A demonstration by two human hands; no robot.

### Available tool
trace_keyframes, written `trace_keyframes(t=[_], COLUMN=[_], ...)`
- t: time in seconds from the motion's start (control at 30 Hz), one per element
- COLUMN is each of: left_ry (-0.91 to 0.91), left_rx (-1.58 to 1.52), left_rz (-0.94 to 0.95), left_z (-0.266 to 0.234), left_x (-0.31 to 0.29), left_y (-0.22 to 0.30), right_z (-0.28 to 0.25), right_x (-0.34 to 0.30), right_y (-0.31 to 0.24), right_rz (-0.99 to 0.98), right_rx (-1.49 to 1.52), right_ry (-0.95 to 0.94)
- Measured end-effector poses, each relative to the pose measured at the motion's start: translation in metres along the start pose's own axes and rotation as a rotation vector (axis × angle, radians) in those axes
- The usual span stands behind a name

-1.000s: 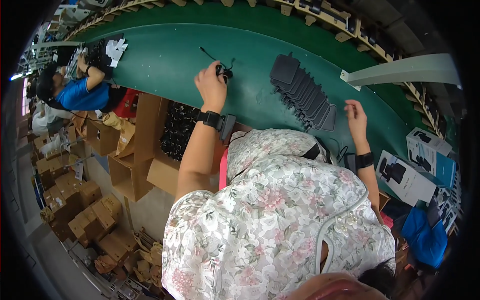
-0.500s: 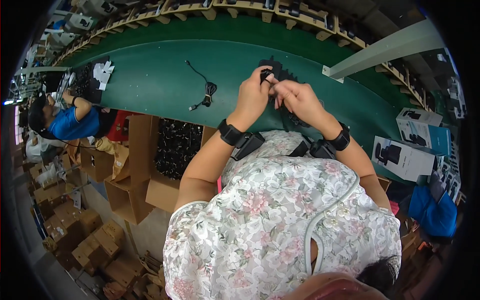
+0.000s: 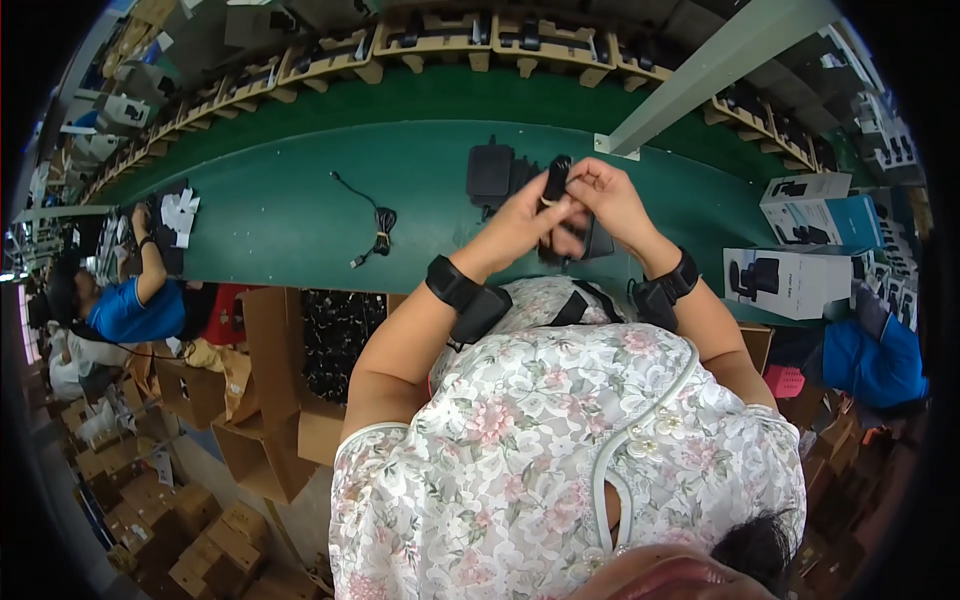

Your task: The person picks up a cable and a base, joins them together, and places the assembly into a tray. After repeating this, the person retrieves a bundle of cables from a box and continues the assembly process.

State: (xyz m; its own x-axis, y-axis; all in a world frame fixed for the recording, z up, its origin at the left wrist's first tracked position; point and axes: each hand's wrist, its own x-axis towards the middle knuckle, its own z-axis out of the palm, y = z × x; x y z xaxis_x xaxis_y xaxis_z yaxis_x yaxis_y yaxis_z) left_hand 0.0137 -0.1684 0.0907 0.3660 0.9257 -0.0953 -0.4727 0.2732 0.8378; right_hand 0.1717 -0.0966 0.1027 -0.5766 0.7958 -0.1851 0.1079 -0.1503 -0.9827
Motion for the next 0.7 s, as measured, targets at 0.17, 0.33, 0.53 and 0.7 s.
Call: trace_keyframes(t=[0.17, 0.33, 0.53, 0.7], left_ry=[0.161, 0.199, 0.005, -0.135], left_rx=[1.020, 1.445, 1.233, 1.131], left_rz=[0.167, 0.276, 0.392, 0.307], left_z=[-0.014, 0.008, 0.002, 0.018], left_x=[0.010, 0.028, 0.042, 0.045], left_y=[-0.031, -0.029, -0.031, -0.034], right_z=[-0.027, -0.029, -0.064, -0.056], right_x=[-0.019, -0.026, -0.030, -0.055], right_y=[-0.015, -0.004, 0.016, -0.020], right_rz=[-0.262, -0.069, -0.264, 0.302], right_rx=[-0.317, -0.712, -1.018, -0.188], right_ry=[0.036, -0.202, -0.262, -0.248])
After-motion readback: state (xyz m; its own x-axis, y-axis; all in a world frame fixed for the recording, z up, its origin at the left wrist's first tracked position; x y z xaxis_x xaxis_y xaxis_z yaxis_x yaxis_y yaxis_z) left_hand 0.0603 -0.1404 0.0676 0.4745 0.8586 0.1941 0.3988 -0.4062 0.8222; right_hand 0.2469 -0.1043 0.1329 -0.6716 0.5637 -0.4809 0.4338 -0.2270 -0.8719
